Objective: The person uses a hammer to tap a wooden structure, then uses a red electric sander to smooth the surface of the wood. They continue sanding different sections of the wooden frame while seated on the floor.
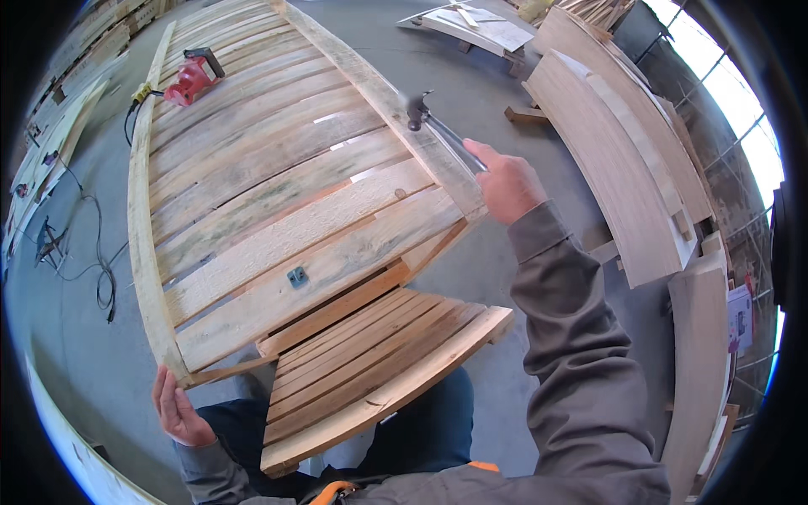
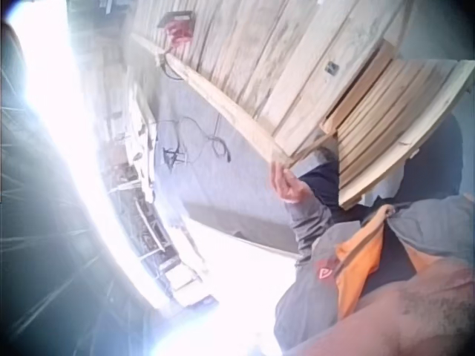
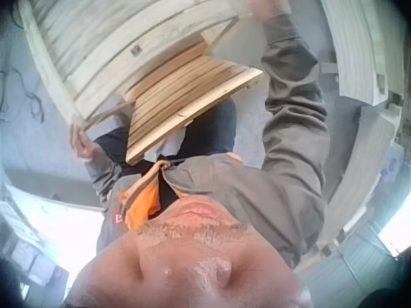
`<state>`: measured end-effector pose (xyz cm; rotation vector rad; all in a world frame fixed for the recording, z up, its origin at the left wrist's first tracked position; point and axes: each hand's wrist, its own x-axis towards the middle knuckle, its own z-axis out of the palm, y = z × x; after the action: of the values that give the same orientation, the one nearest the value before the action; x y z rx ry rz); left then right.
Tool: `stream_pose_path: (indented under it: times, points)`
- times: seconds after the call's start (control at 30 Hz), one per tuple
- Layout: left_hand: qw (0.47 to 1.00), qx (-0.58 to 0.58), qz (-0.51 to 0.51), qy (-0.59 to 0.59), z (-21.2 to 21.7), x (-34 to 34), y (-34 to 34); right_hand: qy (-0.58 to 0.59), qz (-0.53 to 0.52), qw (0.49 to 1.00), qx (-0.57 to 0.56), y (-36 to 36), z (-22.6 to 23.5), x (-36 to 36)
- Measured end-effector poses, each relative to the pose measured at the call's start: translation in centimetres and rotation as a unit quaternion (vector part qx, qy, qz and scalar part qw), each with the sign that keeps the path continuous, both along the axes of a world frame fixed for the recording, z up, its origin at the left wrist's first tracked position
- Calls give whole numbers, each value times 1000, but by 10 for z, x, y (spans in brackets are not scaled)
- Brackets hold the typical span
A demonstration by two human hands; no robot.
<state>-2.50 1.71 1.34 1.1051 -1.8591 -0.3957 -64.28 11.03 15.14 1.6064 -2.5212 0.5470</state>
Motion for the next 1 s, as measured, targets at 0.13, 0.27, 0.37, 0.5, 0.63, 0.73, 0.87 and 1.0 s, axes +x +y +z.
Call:
stream_pose_path:
  times: [0.13,0.27,0.37,0.5,0.63,0.73,0.87,1.0]
  points:
    - [1000,8,14,-10,-3,-1,1,27,-23,997,-62,3,3,8]
    - [1000,5,4,-31,-2,-1,-1,32,-33,998,-30,6,-3,6]
    - [1000,1,1,-15,-6,8,-1,44,-3,999,-9,0,-1,2]
    - [1000,8,-4,-6,0,-5,0,40,2,993,-114,0,-14,-16]
    - [1000,19,16,2,8,0,5,-17,-21,999,-44,-2,-31,-1]
    - [999,10,-19,42,-4,-4,-2,2,21,996,-87,8,-22,-18]
    - [999,22,-19,24,8,-6,5,-44,-4,997,-61,8,-3,-1]
    - [999,23,-45,20,14,-6,5,-139,-55,988,-34,-6,22,29]
